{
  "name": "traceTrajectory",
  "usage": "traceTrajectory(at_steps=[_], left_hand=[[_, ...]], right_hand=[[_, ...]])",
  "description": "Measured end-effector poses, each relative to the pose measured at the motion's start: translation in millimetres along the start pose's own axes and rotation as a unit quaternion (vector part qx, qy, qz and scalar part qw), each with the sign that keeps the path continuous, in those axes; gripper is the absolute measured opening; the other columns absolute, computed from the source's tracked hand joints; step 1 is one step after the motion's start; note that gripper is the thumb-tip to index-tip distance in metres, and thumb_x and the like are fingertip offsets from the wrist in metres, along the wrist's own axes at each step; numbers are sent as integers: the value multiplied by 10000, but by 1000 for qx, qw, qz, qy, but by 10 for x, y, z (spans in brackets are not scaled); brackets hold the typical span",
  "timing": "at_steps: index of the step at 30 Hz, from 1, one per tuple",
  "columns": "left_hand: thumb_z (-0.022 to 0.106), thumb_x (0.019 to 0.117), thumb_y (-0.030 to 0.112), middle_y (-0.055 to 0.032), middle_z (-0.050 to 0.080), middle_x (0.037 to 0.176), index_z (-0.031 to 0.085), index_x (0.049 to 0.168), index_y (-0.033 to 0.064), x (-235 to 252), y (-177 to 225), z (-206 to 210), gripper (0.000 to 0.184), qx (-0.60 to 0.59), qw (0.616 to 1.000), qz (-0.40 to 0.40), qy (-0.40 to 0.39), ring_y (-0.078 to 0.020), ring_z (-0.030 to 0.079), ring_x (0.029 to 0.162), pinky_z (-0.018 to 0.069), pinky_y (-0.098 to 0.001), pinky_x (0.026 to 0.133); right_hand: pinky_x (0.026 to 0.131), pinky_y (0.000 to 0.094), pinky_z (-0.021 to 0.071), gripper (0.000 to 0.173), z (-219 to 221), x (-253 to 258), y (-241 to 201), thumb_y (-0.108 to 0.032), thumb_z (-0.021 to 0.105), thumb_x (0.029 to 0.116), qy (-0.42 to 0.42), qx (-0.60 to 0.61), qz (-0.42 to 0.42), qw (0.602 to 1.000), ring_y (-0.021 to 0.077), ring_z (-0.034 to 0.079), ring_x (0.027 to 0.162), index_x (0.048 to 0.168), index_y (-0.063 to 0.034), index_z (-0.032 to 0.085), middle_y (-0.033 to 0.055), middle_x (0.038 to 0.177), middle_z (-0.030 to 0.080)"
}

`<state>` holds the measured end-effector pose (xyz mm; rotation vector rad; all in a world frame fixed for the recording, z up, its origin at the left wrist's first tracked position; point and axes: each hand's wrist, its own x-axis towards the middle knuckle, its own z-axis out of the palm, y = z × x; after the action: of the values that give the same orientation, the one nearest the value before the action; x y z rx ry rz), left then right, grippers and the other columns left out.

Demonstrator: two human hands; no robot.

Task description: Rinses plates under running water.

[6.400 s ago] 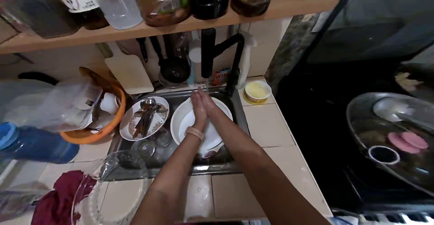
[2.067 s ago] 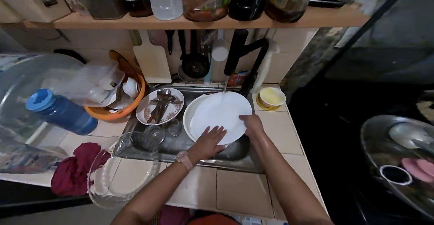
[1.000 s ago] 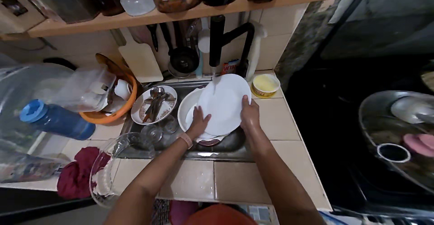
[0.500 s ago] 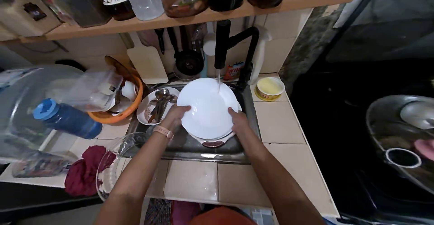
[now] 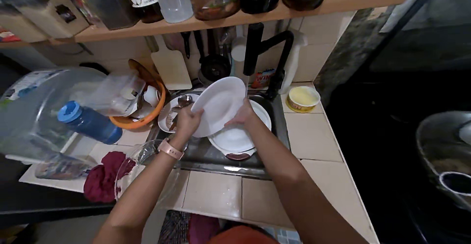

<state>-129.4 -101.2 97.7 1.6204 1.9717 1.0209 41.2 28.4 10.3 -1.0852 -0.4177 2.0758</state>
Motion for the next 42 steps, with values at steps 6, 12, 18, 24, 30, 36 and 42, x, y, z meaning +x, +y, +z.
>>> traceTrajectory(at_steps=[6,12,18,24,30,36,42], left_hand=[[599,870,-91,-243,735,1140,704,1210,-85,-234,-369,219,357,86,938,335,36,-388,738,1023,577,-534,921],[660,809,-97,-265,727,1142,741,1177,-22,-154,-672,377,384,157,855,493,34,-432,717,1072,577,-498,948],[560,895,-144,-210,689,1293,711,1274,46,33,-889,542,450,153,839,519,-54,-442,644,1221,494,-566,1055],[675,933,467,-264,421,1570,473,1507,-19,129,-784,675,778,163,877,383,-242,-446,328,1501,174,-657,1222],[389,1098,186,-228,316,1640,387,1531,-77,256,-298,956,506,24,947,242,-211,-348,235,1557,137,-496,1279],[295,1132,273,-250,243,1661,309,1560,-83,442,130,1338,557,-46,955,148,-251,-366,213,1560,169,-477,1273],[311,1090,551,-276,149,1678,170,1625,5,401,411,1239,778,49,986,-10,-158,-468,172,1545,197,-609,1235]], right_hand=[[695,443,569,314,-125,-117,-303,-291,296,1049,-48,86,-88,991,261,639,811,1146,-65,491,135,963,611],[610,267,587,212,-428,-266,-394,-25,370,984,-87,-59,-161,981,97,683,672,1009,-77,574,23,772,686],[720,320,605,256,-621,-421,-548,-169,363,1108,-40,-120,-116,985,141,699,822,1294,-76,511,65,959,685],[778,389,587,333,-741,-646,-481,-192,446,1093,75,-92,-184,976,192,671,904,1398,-60,466,126,1093,647],[799,408,567,317,-683,-946,-310,-162,465,1093,164,-135,-229,950,215,650,915,1365,-2,502,173,1125,629],[772,367,575,281,-765,-962,-105,-144,454,1101,162,-132,-294,933,181,657,852,1299,38,533,162,1034,642],[775,350,597,277,-959,-909,-10,-123,401,1109,114,-73,-319,938,153,683,844,1297,23,542,125,995,667]])
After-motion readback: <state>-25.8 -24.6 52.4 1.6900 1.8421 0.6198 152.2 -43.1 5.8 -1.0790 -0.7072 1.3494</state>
